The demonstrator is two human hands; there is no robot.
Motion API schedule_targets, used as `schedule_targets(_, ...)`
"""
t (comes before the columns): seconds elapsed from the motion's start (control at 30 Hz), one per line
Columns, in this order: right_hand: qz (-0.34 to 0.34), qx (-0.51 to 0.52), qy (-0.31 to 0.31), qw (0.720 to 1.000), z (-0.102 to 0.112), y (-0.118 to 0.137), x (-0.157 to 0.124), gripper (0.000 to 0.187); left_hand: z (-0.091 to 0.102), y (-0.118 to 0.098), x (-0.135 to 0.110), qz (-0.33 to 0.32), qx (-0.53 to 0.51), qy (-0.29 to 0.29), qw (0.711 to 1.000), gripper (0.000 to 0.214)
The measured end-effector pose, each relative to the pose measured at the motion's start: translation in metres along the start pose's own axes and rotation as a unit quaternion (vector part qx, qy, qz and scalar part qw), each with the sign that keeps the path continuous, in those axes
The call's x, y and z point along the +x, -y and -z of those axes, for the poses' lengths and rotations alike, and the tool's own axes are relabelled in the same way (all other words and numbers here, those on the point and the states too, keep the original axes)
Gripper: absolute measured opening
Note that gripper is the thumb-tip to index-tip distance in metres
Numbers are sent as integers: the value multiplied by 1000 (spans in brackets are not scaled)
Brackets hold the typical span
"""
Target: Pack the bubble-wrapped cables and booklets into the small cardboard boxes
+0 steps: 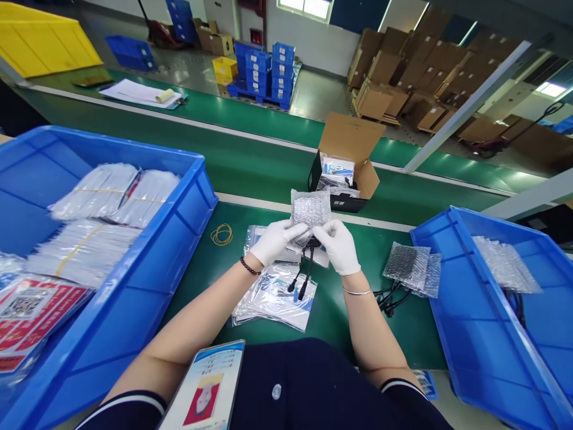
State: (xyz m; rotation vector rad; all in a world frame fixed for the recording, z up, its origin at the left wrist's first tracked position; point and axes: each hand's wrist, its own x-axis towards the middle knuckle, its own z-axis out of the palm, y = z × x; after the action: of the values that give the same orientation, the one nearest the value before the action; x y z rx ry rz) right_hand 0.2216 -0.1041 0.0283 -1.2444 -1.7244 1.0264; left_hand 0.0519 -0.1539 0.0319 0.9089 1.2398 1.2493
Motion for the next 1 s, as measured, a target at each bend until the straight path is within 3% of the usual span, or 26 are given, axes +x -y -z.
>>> schedule_targets(0.37, -14, 27, 0, 1000, 5, 2, 1, 41, 3, -2, -2, -49, 99, 28, 993, 50)
schedule_targets(0.67, -19, 78, 7, 997, 6, 5, -1, 39, 6, 2, -1, -3, 30, 51, 998, 53)
schedule_targets(0.77, -34, 135, 19, 990, 3, 8, -1, 39, 6, 5, 2, 40, -58, 81, 994, 47)
schedule_targets(0.87, -51, 305, 36, 950, -1, 11, 1, 34, 5, 7, 7, 77, -215, 98, 969, 34)
schedule_targets(1.0, -121, 504, 96, 850, 3, 11, 4, 42, 5, 6, 10, 20, -326, 63, 943, 26)
